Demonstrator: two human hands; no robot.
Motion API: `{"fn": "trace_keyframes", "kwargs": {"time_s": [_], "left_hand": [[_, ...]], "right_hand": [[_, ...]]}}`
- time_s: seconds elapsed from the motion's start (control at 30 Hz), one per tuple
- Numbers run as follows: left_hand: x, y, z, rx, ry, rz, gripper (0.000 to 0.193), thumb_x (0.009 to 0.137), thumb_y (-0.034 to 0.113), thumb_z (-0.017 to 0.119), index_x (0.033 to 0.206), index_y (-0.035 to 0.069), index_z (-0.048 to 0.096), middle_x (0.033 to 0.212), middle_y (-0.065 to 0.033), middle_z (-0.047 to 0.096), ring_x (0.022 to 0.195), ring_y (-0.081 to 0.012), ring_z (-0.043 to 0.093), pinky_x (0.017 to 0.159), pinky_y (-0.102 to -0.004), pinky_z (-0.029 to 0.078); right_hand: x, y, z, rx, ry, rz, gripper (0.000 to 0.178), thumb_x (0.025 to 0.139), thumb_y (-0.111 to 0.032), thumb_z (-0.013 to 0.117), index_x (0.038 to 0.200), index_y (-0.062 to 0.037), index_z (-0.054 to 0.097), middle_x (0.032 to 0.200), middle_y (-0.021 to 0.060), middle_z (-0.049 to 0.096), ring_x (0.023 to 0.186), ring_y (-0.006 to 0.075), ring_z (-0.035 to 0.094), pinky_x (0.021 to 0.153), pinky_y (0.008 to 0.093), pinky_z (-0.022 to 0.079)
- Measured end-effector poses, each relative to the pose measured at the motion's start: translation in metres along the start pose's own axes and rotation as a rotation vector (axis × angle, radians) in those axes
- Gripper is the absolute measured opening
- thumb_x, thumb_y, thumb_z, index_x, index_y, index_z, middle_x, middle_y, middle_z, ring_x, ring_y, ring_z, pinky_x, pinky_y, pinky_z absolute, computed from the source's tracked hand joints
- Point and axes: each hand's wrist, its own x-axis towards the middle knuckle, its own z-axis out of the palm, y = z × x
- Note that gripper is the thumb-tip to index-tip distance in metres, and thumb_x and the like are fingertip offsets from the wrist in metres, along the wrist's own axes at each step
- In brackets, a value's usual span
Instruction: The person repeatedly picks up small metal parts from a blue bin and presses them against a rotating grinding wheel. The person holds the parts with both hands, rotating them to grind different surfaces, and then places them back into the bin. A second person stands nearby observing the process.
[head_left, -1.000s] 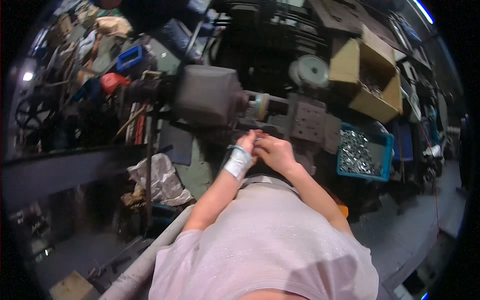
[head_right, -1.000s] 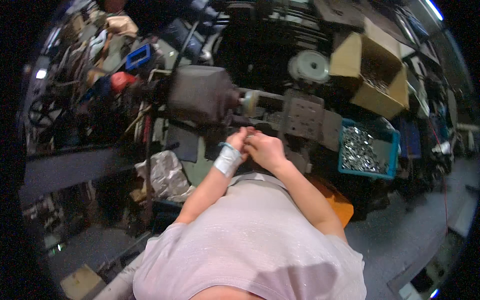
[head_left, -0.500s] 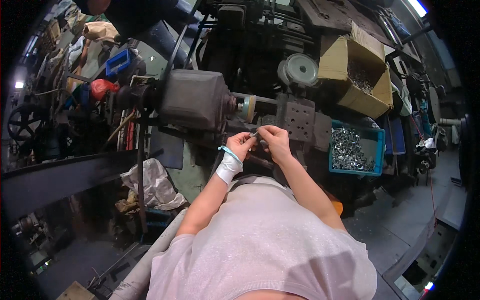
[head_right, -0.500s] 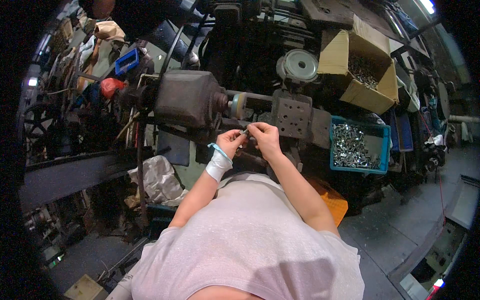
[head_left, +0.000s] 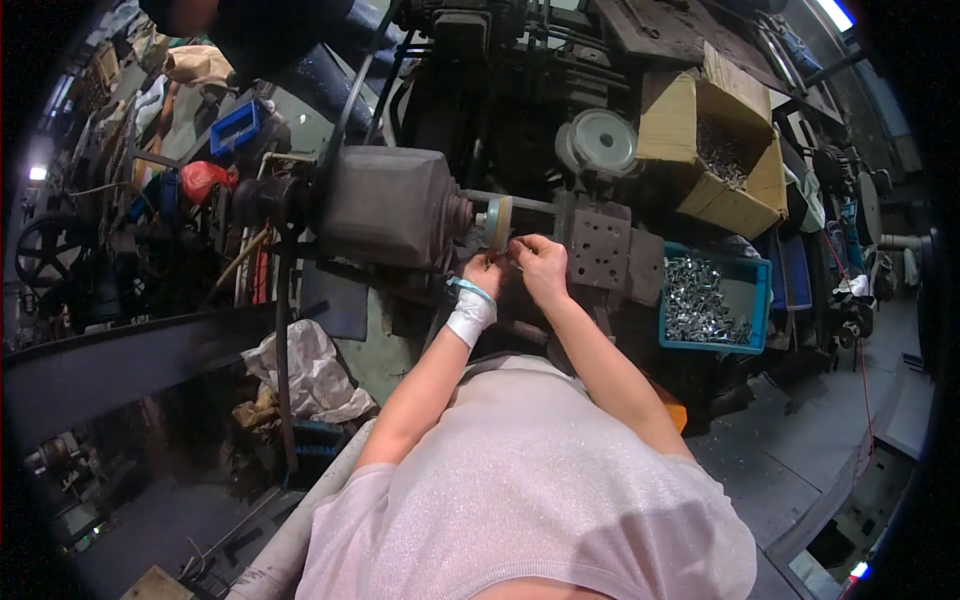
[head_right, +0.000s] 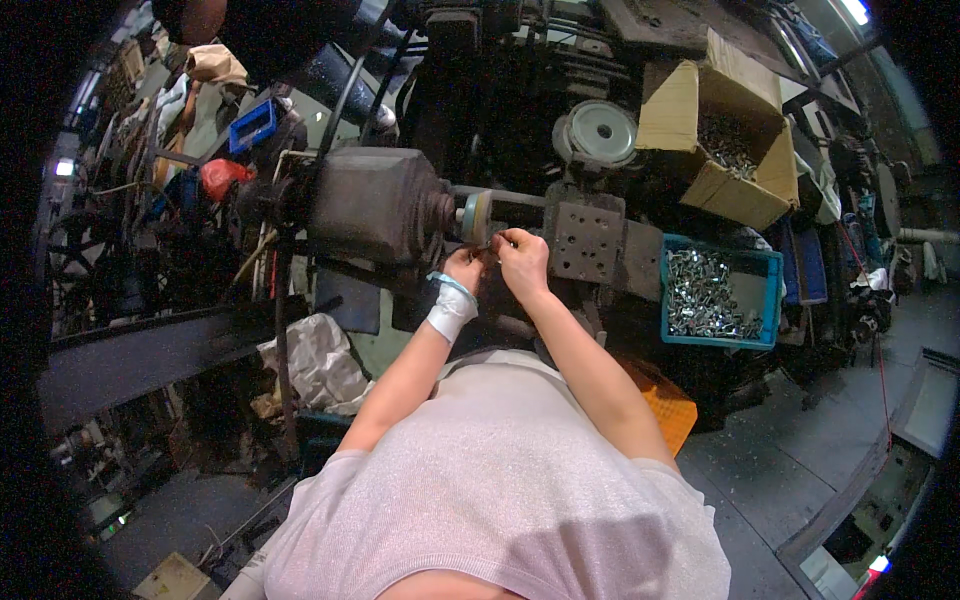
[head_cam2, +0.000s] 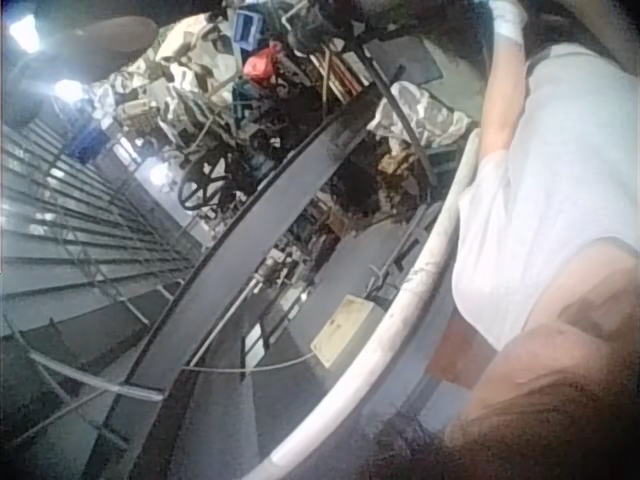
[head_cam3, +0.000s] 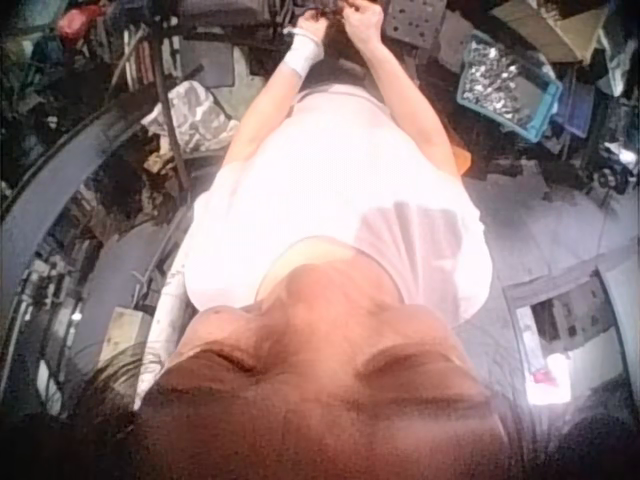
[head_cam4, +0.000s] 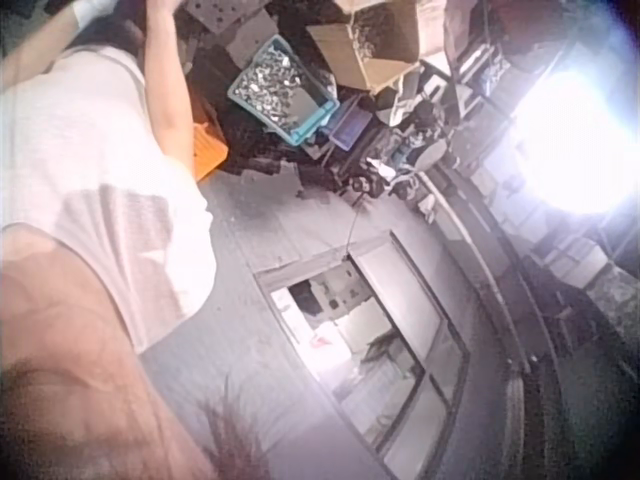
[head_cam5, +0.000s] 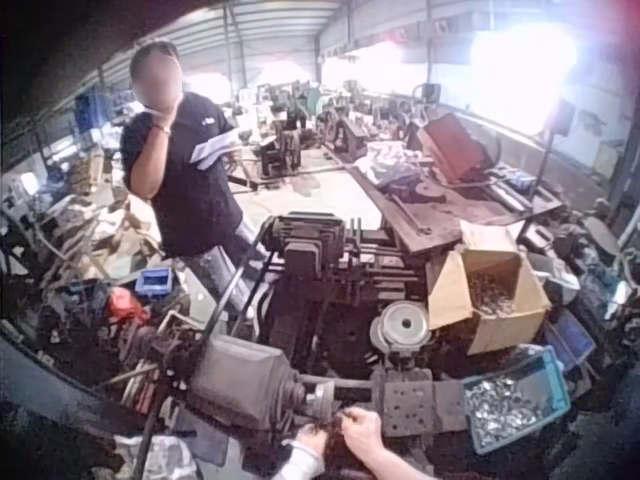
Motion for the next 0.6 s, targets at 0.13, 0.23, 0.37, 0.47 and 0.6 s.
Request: {"fn": "trace_keyframes", "kwargs": {"time_s": [0.13, 0.23, 0.37, 0.47, 0.6], "left_hand": [[-0.002, 0.003, 0.003, -0.117, -0.026, -0.075, 0.011, 0.077, 0.01, 0.057, 0.081, 0.0, 0.058, 0.064, -0.0009, 0.054, 0.051, -0.0088, 0.045, 0.046, -0.0219, 0.035], [-0.005, 0.007, 0.004, -0.213, -0.023, -0.004, 0.012, 0.077, 0.011, 0.057, 0.085, 0.002, 0.057, 0.064, -0.0009, 0.053, 0.05, -0.0088, 0.045, 0.042, -0.0221, 0.034], [-0.001, 0.004, 0.001, -0.121, -0.014, -0.111, 0.014, 0.077, 0.012, 0.057, 0.088, 0.004, 0.054, 0.064, -0.0009, 0.052, 0.049, -0.0089, 0.045, 0.039, -0.0225, 0.033], [0.004, 0.0, -0.003, -0.093, -0.033, -0.154, 0.014, 0.077, 0.013, 0.058, 0.088, 0.005, 0.054, 0.065, -0.0005, 0.051, 0.05, -0.0085, 0.044, 0.039, -0.0218, 0.032], [0.001, 0.002, -0.002, -0.104, -0.004, -0.12, 0.014, 0.076, 0.015, 0.06, 0.087, 0.007, 0.055, 0.065, 0.0007, 0.052, 0.052, -0.0071, 0.044, 0.04, -0.0209, 0.031]], "right_hand": [[-0.001, -0.003, 0.0, -0.028, 0.02, -0.01, 0.014, 0.075, -0.009, 0.06, 0.08, 0.0039, 0.063, 0.065, 0.003, 0.06, 0.059, 0.0061, 0.05, 0.053, 0.0212, 0.041], [0.0, -0.002, 0.002, -0.017, 0.027, -0.038, 0.014, 0.075, -0.009, 0.06, 0.078, 0.0041, 0.062, 0.064, 0.0029, 0.06, 0.059, 0.0062, 0.05, 0.053, 0.0213, 0.041], [0.0, -0.002, 0.003, 0.005, 0.033, -0.012, 0.014, 0.074, -0.009, 0.06, 0.078, 0.0039, 0.062, 0.063, 0.0028, 0.06, 0.059, 0.0064, 0.051, 0.053, 0.0217, 0.041], [0.0, -0.006, 0.003, -0.025, 0.034, -0.013, 0.014, 0.074, -0.01, 0.06, 0.078, 0.0035, 0.062, 0.063, 0.0032, 0.06, 0.059, 0.0062, 0.051, 0.054, 0.022, 0.041], [-0.002, -0.014, 0.004, -0.092, 0.044, -0.041, 0.013, 0.073, -0.009, 0.06, 0.079, 0.0025, 0.063, 0.062, 0.004, 0.06, 0.06, 0.0059, 0.051, 0.054, 0.0221, 0.041]]}}
